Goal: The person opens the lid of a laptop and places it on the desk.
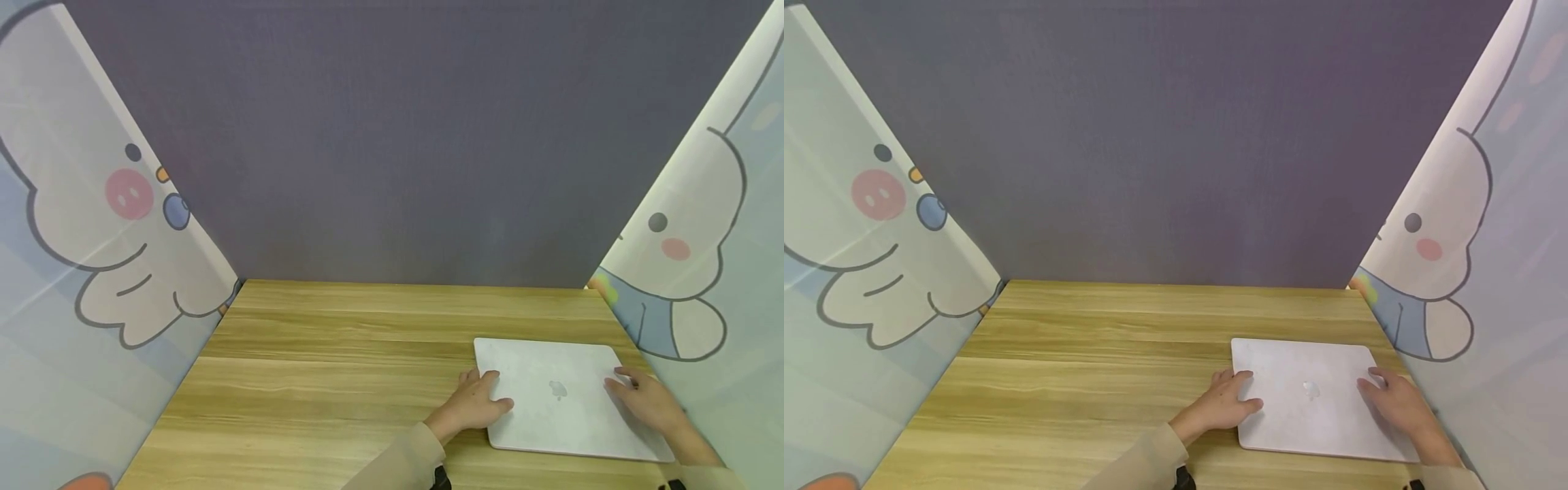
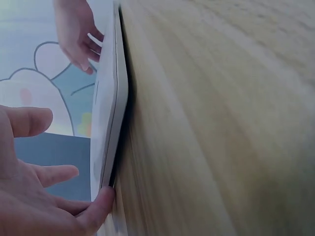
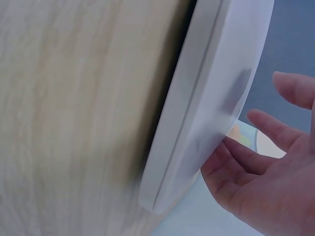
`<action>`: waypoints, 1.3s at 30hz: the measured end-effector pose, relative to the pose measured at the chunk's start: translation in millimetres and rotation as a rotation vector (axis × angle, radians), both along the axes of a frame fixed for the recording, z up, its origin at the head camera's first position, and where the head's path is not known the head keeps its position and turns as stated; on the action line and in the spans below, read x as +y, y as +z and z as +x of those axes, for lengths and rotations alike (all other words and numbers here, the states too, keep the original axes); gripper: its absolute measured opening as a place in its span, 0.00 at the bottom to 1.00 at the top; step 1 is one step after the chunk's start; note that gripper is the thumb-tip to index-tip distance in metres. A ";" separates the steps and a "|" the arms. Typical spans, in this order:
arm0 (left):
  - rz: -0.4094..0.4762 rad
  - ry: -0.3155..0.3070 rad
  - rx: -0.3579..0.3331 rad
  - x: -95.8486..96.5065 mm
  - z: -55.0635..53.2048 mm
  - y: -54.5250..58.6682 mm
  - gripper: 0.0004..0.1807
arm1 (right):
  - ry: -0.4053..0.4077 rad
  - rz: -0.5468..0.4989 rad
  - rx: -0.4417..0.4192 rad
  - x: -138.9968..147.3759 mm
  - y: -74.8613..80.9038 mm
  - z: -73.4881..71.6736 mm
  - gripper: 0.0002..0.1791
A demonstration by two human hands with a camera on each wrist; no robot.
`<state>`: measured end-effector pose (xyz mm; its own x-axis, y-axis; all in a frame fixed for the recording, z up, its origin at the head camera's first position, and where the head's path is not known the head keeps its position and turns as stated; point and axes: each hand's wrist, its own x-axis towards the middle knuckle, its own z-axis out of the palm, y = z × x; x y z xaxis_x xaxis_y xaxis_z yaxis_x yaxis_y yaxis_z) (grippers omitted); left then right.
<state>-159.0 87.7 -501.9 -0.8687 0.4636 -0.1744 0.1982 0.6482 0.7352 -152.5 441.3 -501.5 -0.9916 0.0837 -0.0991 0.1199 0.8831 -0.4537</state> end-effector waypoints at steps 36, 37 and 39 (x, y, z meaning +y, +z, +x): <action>0.494 0.337 -0.205 -1.2 -14.1 -10.5 0.31 | -0.113 -0.264 -0.107 27.4 -4.7 -1.1 0.27; 0.491 0.338 -0.195 -1.8 -14.6 -10.1 0.31 | -0.113 -0.268 -0.112 27.0 -3.4 -1.3 0.27; 0.480 0.339 -0.176 -2.8 -15.4 -9.6 0.31 | -0.107 -0.275 -0.119 27.3 -1.2 -1.5 0.27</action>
<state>-174.4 84.9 -511.6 -0.9588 0.2285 -0.1689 -0.1119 0.2427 0.9636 -154.0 468.6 -502.8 -0.9587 0.1406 -0.2472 0.2718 0.7087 -0.6510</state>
